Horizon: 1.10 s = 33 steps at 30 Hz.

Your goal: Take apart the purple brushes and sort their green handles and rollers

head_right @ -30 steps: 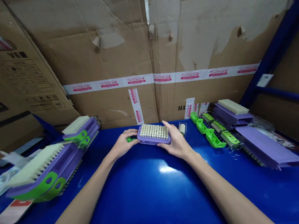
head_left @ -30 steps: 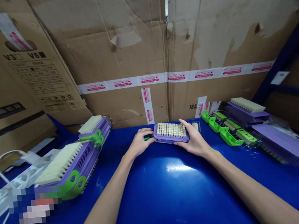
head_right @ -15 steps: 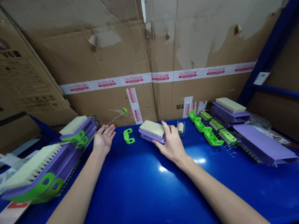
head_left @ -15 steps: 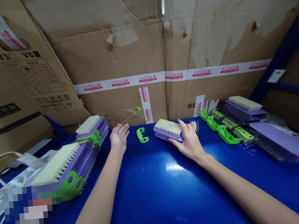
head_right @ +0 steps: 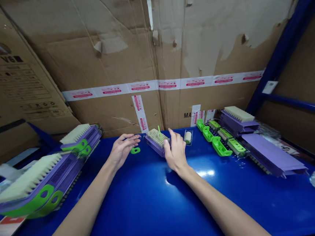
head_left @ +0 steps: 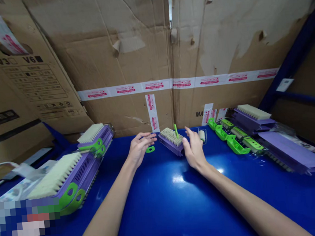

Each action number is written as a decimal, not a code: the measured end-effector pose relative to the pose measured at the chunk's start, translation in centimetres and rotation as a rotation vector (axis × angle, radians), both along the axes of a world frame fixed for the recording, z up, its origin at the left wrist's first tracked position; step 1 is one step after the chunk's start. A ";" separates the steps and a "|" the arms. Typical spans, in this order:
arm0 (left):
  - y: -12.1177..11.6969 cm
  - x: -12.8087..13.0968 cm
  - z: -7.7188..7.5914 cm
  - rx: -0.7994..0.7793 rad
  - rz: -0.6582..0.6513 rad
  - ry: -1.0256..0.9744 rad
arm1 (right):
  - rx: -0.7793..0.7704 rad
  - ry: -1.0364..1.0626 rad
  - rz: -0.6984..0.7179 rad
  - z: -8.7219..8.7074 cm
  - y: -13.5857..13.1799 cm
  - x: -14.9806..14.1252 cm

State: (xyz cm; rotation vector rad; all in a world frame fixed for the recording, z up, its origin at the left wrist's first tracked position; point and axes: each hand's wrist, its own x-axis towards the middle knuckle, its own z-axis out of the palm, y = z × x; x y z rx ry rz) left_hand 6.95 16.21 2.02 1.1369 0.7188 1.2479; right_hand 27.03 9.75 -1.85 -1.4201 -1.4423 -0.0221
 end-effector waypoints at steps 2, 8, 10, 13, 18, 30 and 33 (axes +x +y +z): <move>-0.4 0.3 -0.1 0.004 -0.063 0.046 | 0.030 0.184 0.086 0.5 -0.3 0.3; -1.0 0.5 -0.2 0.003 -0.206 0.115 | -0.069 0.415 0.185 0.7 -0.2 0.8; -1.0 0.4 -0.3 0.002 -0.238 0.105 | -0.062 0.431 0.164 0.6 0.0 1.1; -0.9 0.3 -0.4 -0.001 -0.271 0.103 | -0.075 0.467 0.185 0.7 0.2 1.4; -0.9 0.5 -0.7 0.013 -0.299 0.140 | -0.167 0.589 0.358 1.2 -0.1 1.4; -2.8 2.8 -0.6 0.383 -0.167 0.603 | -0.232 0.915 0.196 1.9 -0.7 1.5; -3.3 3.0 -0.5 0.466 -0.081 0.703 | -0.270 0.926 0.206 1.9 -0.7 1.5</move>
